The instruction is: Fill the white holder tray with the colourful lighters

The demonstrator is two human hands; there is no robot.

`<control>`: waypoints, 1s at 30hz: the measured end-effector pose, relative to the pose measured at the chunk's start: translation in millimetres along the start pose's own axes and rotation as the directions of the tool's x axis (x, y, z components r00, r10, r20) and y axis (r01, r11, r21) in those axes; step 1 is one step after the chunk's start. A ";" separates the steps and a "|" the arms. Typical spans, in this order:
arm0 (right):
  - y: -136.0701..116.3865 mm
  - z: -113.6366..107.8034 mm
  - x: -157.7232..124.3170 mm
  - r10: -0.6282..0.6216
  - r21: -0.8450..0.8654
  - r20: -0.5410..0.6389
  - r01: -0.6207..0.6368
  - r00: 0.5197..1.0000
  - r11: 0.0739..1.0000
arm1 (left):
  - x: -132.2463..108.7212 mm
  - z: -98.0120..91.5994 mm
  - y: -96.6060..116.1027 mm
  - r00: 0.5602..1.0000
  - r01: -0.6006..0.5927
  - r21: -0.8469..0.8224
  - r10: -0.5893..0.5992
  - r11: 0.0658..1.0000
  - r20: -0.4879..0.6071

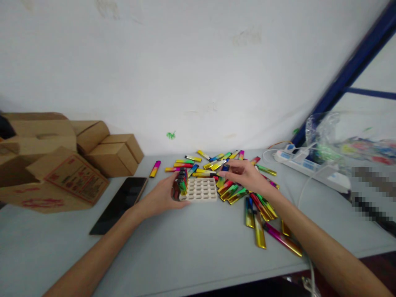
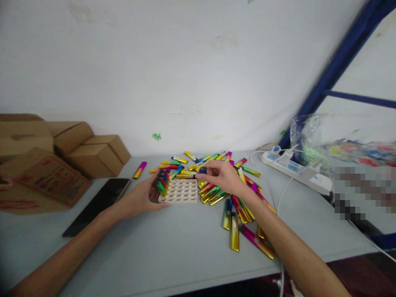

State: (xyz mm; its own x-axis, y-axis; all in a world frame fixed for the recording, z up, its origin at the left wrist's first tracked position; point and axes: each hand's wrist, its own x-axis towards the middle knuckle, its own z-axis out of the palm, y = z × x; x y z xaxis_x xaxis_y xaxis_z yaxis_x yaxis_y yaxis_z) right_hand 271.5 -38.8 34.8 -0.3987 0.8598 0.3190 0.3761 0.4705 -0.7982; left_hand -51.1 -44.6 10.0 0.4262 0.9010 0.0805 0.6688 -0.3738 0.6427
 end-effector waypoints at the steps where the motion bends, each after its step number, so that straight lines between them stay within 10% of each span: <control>1: -0.1 2.0 -1.4 0.011 0.025 -0.014 -0.010 1.000 1.000 | 0.1 0.0 0.2 1.000 0.011 0.013 -0.011 1.000 0.012; 19: -9.1 37.2 -19.4 0.284 0.577 0.123 -0.301 0.951 0.759 | 3.0 -3.0 3.9 0.999 0.008 0.057 -0.010 0.998 0.034; 30: -11.8 41.3 -20.2 0.411 0.624 0.097 -0.377 0.906 0.684 | 4.1 -2.9 4.6 0.996 0.073 0.064 -0.076 0.995 0.049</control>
State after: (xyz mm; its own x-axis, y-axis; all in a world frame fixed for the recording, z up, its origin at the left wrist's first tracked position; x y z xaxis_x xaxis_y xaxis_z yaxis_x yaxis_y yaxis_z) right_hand 240.6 -69.9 16.7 -0.2879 0.9536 -0.0884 -0.1146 -0.1260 -0.9854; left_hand -48.1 -42.0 15.5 0.4033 0.9151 -0.0060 0.7358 -0.3204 0.5966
